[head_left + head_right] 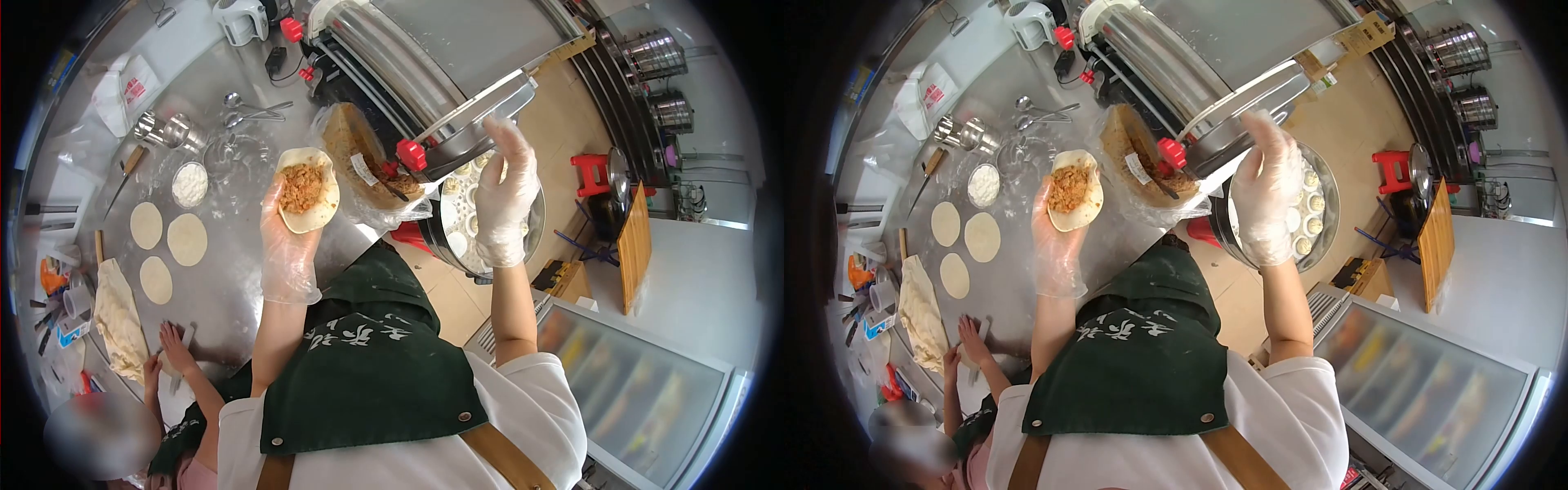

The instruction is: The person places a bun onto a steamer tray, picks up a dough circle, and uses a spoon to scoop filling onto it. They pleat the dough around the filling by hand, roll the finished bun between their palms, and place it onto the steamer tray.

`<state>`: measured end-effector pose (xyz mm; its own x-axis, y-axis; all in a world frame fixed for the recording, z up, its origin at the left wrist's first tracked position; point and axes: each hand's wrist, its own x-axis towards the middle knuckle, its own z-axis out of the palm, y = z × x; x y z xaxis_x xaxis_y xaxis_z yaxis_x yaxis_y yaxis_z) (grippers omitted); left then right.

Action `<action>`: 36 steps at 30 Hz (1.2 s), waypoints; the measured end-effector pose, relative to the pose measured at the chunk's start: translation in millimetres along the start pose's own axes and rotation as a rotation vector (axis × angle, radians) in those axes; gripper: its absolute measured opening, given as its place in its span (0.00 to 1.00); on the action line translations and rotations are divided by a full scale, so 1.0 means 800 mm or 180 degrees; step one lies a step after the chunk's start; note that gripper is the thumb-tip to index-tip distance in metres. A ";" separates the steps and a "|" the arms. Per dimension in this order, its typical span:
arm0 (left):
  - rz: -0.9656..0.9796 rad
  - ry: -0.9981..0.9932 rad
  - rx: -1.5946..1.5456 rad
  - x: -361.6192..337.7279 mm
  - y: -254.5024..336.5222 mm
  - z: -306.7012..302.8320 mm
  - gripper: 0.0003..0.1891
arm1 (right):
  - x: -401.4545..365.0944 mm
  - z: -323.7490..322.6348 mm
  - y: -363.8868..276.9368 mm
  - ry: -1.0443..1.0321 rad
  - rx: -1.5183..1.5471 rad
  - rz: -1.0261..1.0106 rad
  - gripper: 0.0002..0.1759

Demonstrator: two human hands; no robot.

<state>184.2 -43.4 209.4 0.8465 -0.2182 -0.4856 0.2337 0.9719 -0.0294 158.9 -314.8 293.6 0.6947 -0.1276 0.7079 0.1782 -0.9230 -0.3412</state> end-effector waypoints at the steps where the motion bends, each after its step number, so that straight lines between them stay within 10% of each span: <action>1: -0.0032 -0.0037 -0.0041 0.000 0.001 0.000 0.23 | -0.002 0.000 0.005 -0.0085 -0.0174 -0.0198 0.31; 16: -0.0007 -0.0295 0.0037 -0.004 0.005 0.003 0.22 | 0.008 -0.032 0.036 -0.1009 -0.0883 -0.1199 0.35; 22: -0.0044 -0.0530 0.0207 -0.007 -0.008 0.008 0.24 | -0.022 -0.005 -0.050 -0.0689 0.1038 0.0124 0.27; 36: -0.0118 -0.0686 0.0512 -0.048 -0.004 0.040 0.25 | -0.076 0.089 -0.123 -0.0685 0.1874 -0.0277 0.25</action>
<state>166.2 -41.3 256.3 0.9142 -0.2840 -0.2891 0.3248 0.9401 0.1038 148.7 -190.3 239.9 0.7740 0.0714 0.6291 0.5514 -0.5643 -0.6144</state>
